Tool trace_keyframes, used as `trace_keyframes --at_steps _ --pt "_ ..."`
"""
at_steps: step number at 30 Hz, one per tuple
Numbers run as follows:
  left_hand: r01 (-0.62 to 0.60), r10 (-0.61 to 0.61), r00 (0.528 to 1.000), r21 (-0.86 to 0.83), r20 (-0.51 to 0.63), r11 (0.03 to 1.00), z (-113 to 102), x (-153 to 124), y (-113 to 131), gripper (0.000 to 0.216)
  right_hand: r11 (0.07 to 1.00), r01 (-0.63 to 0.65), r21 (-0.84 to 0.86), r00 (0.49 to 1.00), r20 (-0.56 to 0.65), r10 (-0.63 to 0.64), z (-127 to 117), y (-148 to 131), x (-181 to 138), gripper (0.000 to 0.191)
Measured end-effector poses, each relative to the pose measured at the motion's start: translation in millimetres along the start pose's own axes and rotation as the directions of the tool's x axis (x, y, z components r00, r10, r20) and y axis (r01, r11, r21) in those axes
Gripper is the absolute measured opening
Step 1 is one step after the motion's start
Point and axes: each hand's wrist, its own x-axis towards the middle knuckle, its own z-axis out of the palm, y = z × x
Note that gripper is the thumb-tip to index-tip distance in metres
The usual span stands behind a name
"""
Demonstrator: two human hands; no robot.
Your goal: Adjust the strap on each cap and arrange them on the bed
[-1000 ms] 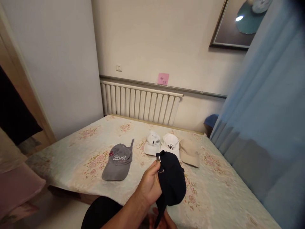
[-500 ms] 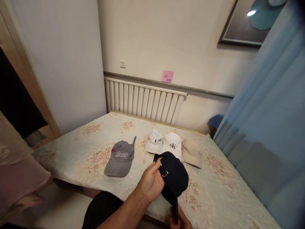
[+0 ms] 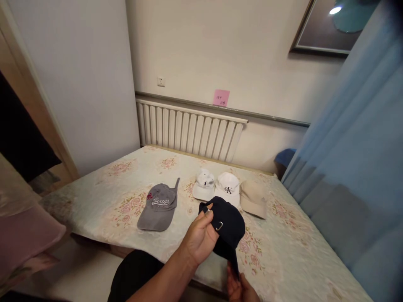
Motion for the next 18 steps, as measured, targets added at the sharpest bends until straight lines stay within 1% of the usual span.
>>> trace_keyframes --at_steps 4,6,8,10,12,16,18 --pt "-0.012 0.012 0.999 -0.018 -0.033 1.0 1 2 2 0.04 0.99 0.14 0.012 0.99 0.026 -0.14 7 -2 -5 0.044" --pt "-0.035 0.033 0.998 -0.026 -0.044 0.999 3 4 3 0.043 0.978 0.205 0.05 0.977 0.047 -0.207 14 -10 -6 0.036" --pt "-0.05 0.05 0.998 -0.023 -0.036 0.998 6 7 3 0.045 0.971 0.234 0.05 0.968 0.079 -0.237 22 -19 -8 0.027" --pt "-0.056 0.055 0.998 -0.014 -0.022 0.998 6 12 -1 0.047 0.977 0.212 0.008 0.966 0.149 -0.211 33 -26 -11 0.024" --pt "-0.053 0.053 0.998 -0.013 -0.032 0.998 3 16 -7 0.048 0.984 0.179 -0.025 0.958 0.231 -0.168 46 -32 -17 0.026" --pt "-0.027 0.023 0.994 -0.031 -0.105 0.999 -10 20 -24 0.046 0.988 0.152 -0.023 0.918 0.373 -0.133 80 -38 -33 0.032" --pt "-0.012 0.008 0.993 -0.034 -0.114 0.999 -14 19 -29 0.044 0.991 0.131 -0.024 0.889 0.445 -0.107 96 -38 -40 0.03"
